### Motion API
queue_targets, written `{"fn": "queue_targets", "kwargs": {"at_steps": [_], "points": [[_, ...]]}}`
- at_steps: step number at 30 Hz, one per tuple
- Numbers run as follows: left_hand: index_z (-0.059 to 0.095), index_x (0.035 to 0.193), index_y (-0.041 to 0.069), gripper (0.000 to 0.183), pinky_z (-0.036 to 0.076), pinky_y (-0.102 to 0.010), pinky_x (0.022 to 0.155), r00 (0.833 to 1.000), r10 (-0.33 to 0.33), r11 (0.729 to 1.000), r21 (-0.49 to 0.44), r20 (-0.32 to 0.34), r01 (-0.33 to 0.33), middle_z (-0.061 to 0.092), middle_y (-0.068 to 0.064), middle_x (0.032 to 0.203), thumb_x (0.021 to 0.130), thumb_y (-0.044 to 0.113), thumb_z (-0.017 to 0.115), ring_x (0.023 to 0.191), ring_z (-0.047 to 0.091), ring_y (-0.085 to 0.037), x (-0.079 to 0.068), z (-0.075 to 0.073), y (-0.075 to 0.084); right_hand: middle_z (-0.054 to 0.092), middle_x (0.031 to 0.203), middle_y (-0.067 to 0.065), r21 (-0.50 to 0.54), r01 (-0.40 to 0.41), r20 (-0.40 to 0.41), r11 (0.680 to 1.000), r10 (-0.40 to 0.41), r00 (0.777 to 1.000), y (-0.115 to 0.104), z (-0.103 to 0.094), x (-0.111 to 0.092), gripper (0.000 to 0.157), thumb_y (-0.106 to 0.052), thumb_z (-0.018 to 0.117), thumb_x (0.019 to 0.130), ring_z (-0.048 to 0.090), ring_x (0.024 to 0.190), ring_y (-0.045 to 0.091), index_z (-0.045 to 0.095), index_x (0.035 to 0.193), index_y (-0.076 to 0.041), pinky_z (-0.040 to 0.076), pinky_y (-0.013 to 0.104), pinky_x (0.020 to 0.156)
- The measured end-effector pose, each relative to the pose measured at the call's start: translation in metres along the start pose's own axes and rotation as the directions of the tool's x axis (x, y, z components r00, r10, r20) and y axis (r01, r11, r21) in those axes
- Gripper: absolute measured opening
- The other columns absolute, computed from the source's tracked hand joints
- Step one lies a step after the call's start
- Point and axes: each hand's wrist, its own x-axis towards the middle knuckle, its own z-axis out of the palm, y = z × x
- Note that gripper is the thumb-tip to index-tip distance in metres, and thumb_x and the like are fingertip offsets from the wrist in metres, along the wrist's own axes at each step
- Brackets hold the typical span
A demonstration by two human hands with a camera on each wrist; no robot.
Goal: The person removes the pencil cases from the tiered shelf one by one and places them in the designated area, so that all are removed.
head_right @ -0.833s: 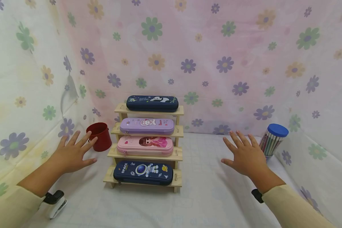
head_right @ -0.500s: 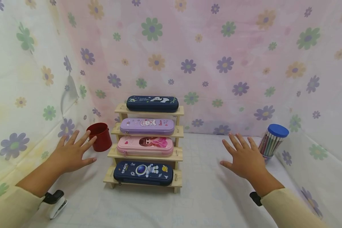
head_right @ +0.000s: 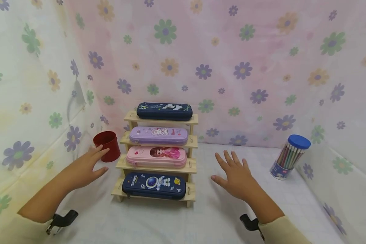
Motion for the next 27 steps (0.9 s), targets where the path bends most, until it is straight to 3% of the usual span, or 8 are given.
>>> {"fn": "queue_targets", "kwargs": {"at_steps": [6,11,15,21,24,27], "points": [[0.04,0.159,0.006,0.071,0.042,-0.071,0.11,0.999,-0.031,0.97,-0.241,-0.039,0.021,0.033,-0.025,0.166,0.1,0.034,0.069,0.149,0.037,-0.051,0.001,0.014,0.021,0.017,0.175,0.015,0.201,-0.035,-0.001,0.979,0.035,0.999,-0.041,0.014,-0.003,0.094,-0.082,0.046,0.093,0.026,0.155,0.049,0.025,0.168,-0.029,0.026,0.077,0.117],[0.039,0.159,0.006,0.069,0.042,-0.068,0.112,0.994,-0.085,0.918,-0.392,-0.068,0.052,0.04,-0.022,0.163,0.101,0.033,0.067,0.147,0.041,-0.047,0.007,0.032,0.027,0.042,0.164,0.013,0.295,-0.039,-0.08,0.955,0.066,0.995,-0.064,0.024,-0.004,0.085,-0.074,0.051,0.098,0.041,0.15,0.041,0.041,0.162,-0.019,0.038,0.069,0.115],[0.033,0.162,0.008,0.069,0.039,-0.068,0.115,0.993,-0.105,0.862,-0.503,-0.047,0.068,0.035,-0.02,0.166,0.105,0.036,0.061,0.15,0.037,-0.047,0.014,0.048,0.031,0.055,0.153,0.011,0.352,-0.05,-0.14,0.935,0.106,0.984,-0.077,0.028,-0.005,0.07,-0.063,0.057,0.101,0.052,0.141,0.037,0.051,0.154,-0.017,0.046,0.064,0.11],[0.015,0.168,0.014,0.076,0.03,-0.067,0.12,0.995,-0.09,0.742,-0.665,0.032,0.088,0.016,-0.017,0.174,0.109,0.046,0.051,0.155,0.025,-0.051,0.023,0.066,0.033,0.061,0.142,0.004,0.48,-0.022,-0.144,0.877,0.103,0.984,-0.095,0.036,-0.007,0.053,-0.045,0.07,0.1,0.061,0.129,0.032,0.058,0.145,-0.019,0.055,0.056,0.104],[0.012,0.168,0.018,0.076,0.025,-0.065,0.123,0.994,-0.098,0.69,-0.718,0.037,0.095,0.013,-0.013,0.176,0.109,0.049,0.048,0.159,0.018,-0.046,0.025,0.071,0.033,0.058,0.142,0.004,0.435,0.001,-0.187,0.9,0.089,0.978,-0.102,0.04,-0.008,0.054,-0.045,0.074,0.097,0.056,0.131,0.032,0.06,0.143,-0.02,0.054,0.056,0.104],[0.012,0.169,0.027,0.073,0.021,-0.067,0.123,0.993,-0.107,0.656,-0.747,0.046,0.106,0.011,-0.01,0.177,0.109,0.052,0.045,0.161,0.011,-0.043,0.026,0.076,0.033,0.058,0.138,0.002,0.374,-0.002,-0.22,0.927,0.091,0.971,-0.109,0.043,-0.009,0.057,-0.049,0.077,0.093,0.055,0.128,0.027,0.062,0.141,-0.021,0.055,0.055,0.101]]}}
